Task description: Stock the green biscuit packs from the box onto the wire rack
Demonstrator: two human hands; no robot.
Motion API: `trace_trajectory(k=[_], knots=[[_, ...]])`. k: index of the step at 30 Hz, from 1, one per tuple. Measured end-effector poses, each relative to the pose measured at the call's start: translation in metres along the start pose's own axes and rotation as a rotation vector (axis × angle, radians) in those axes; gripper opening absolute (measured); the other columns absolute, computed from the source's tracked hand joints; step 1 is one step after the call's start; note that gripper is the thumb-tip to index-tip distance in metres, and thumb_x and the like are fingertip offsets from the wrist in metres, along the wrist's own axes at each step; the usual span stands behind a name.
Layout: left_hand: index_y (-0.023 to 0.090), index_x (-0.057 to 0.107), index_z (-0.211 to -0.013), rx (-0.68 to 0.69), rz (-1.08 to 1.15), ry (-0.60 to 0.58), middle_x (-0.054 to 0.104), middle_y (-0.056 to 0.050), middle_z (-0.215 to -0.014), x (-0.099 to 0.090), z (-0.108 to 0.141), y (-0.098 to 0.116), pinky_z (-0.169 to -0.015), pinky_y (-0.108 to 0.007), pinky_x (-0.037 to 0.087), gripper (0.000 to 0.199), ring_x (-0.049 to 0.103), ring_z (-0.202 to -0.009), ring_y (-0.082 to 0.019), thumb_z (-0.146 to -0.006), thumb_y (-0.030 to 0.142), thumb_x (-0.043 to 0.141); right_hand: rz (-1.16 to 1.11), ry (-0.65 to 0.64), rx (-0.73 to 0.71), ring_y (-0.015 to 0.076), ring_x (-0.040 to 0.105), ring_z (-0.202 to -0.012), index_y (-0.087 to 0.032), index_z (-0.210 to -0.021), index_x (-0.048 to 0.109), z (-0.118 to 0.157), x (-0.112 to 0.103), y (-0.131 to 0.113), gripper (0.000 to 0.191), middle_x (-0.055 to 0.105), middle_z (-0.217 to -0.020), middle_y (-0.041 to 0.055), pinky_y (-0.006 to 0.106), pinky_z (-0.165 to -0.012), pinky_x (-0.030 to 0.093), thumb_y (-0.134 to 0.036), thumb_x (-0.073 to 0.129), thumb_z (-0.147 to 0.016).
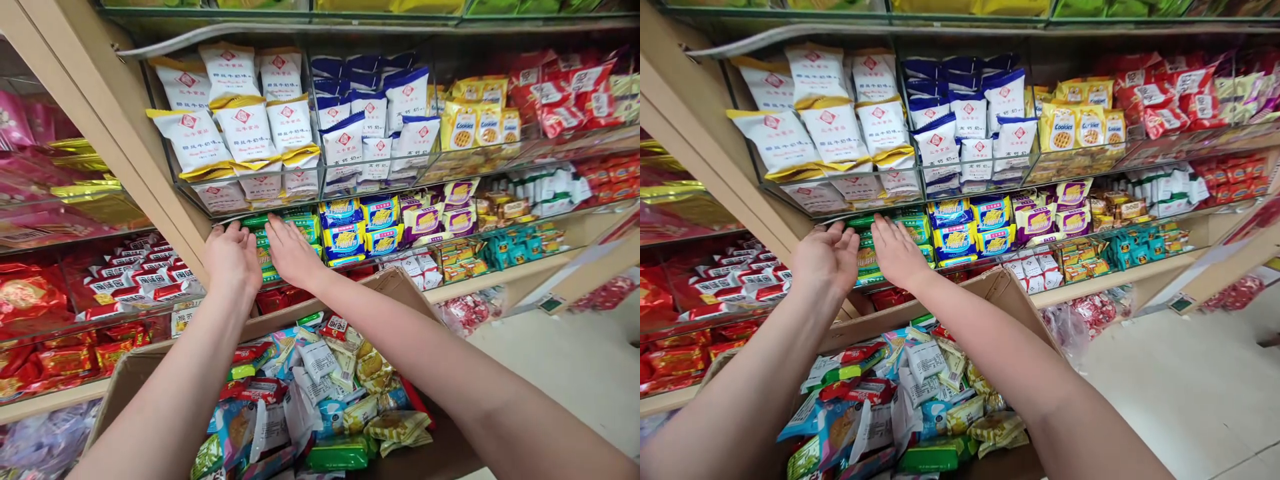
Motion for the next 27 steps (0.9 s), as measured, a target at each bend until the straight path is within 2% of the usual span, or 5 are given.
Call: trace_trajectory(k=[6,14,21,23,27], knots=[[0.018,0.045,-0.069,0.016,-0.086,-0.09,0.05,0.004,-0.068,0.004,-0.009,0.001,-0.046,-0.015,0.032,0.027,0.048,-0.058,-0.006,-0.061,-0.008,0.043,-0.022,-0.068,0.166,0.0357,0.025,-0.128,-0.005,-0.131,0.037,-0.034,0.0,0.011,0.047,0.037,-0.138,0.0175,0.07,-0.103,0.008,-0.03,0.043,-0.091],[0.015,0.05,-0.075,-0.193,-0.047,-0.159,0.057,-0.005,-0.076,0.008,-0.003,0.002,-0.072,-0.018,0.05,0.022,0.06,-0.076,-0.01,-0.066,-0.003,0.039,-0.013,-0.124,0.066,0.0335,0.021,-0.131,-0.008,-0.124,0.045,-0.009,-0.029,0.001,0.038,0.034,-0.139,0.016,0.059,-0.107,0.013,-0.015,0.045,-0.087],[0.021,0.063,-0.092,-0.146,-0.969,-0.772,0.068,-0.006,-0.084,-0.094,0.067,-0.012,-0.072,-0.032,0.053,0.022,0.064,-0.075,-0.021,-0.075,0.033,0.059,-0.294,-0.529,-0.144,0.0167,0.056,-0.079,-0.014,-0.086,0.061,0.123,-0.046,-0.01,0.017,0.061,-0.084,0.0058,0.029,-0.074,0.046,-0.016,0.044,-0.088],[0.025,0.064,-0.097,0.106,-1.52,-0.841,0.067,-0.006,-0.1,-0.139,0.063,-0.021,-0.085,-0.036,0.049,0.026,0.061,-0.093,-0.024,-0.079,0.039,0.05,-0.268,-0.703,-0.096,0.0168,0.058,-0.075,-0.015,-0.08,0.062,0.159,-0.027,-0.001,0.016,0.061,-0.079,0.0054,0.028,-0.068,0.045,-0.014,0.047,-0.086],[0.017,0.057,-0.114,0.09,-1.794,-0.752,0.052,-0.014,-0.127,-0.212,0.035,-0.044,-0.103,-0.048,0.031,0.046,0.043,-0.121,-0.033,-0.069,0.025,0.053,-0.261,-0.824,-0.04,0.0202,0.06,-0.079,-0.016,-0.084,0.064,0.195,0.005,0.009,0.016,0.064,-0.082,0.0079,0.03,-0.07,0.045,-0.014,0.048,-0.084]])
Point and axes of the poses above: each hand's wrist, its own z-axis away from the middle knuckle, its own x-axis out of the palm, y = z × x, the point moved 7 cm from there along -z, towards the middle knuckle
